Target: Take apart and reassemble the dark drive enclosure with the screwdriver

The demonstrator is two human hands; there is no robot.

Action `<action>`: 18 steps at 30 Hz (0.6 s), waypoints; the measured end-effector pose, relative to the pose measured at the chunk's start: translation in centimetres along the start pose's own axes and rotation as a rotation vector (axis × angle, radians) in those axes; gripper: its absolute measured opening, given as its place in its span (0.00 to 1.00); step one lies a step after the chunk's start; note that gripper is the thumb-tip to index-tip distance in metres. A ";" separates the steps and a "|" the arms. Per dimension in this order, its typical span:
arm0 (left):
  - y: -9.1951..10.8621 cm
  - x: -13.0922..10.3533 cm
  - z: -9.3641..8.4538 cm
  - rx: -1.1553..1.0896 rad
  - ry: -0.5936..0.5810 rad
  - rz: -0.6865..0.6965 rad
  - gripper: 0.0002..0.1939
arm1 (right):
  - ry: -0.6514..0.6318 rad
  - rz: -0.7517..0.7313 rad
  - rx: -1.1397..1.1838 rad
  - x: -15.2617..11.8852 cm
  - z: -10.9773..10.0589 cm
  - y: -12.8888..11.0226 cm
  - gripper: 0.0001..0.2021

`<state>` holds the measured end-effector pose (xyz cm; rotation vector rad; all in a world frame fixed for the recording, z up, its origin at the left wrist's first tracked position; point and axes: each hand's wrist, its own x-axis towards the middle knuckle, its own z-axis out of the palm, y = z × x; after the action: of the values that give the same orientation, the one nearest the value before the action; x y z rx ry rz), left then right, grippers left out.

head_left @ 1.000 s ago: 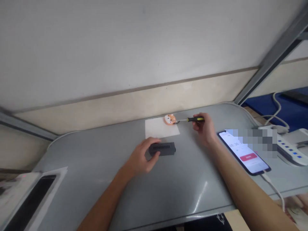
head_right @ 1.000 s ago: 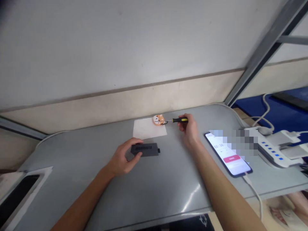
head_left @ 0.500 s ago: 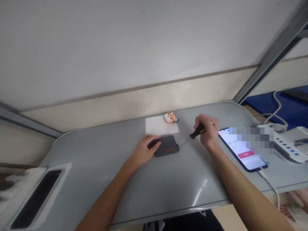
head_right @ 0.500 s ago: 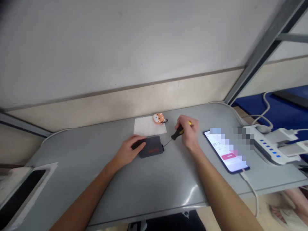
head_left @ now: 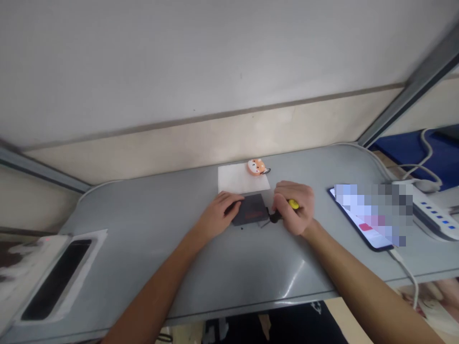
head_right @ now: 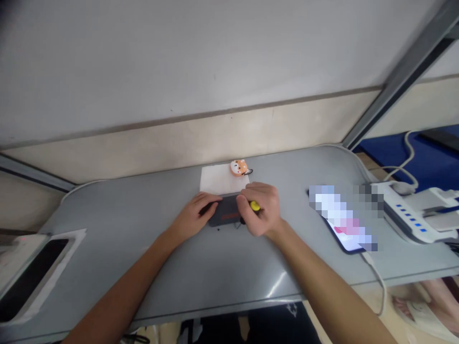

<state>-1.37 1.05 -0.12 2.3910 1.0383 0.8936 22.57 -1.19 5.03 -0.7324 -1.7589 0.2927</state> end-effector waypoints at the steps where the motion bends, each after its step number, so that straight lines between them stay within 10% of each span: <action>1: 0.0 0.0 0.0 0.004 0.008 0.019 0.11 | 0.001 0.016 0.005 0.0 0.0 0.0 0.20; 18: 2.0 0.0 -0.9 0.178 -0.056 0.211 0.20 | 0.024 -0.154 -0.090 0.2 -0.1 -0.6 0.18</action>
<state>-0.93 -0.18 1.71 2.6974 0.8898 0.8278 22.49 -1.53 5.52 -0.6580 -1.8037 0.1007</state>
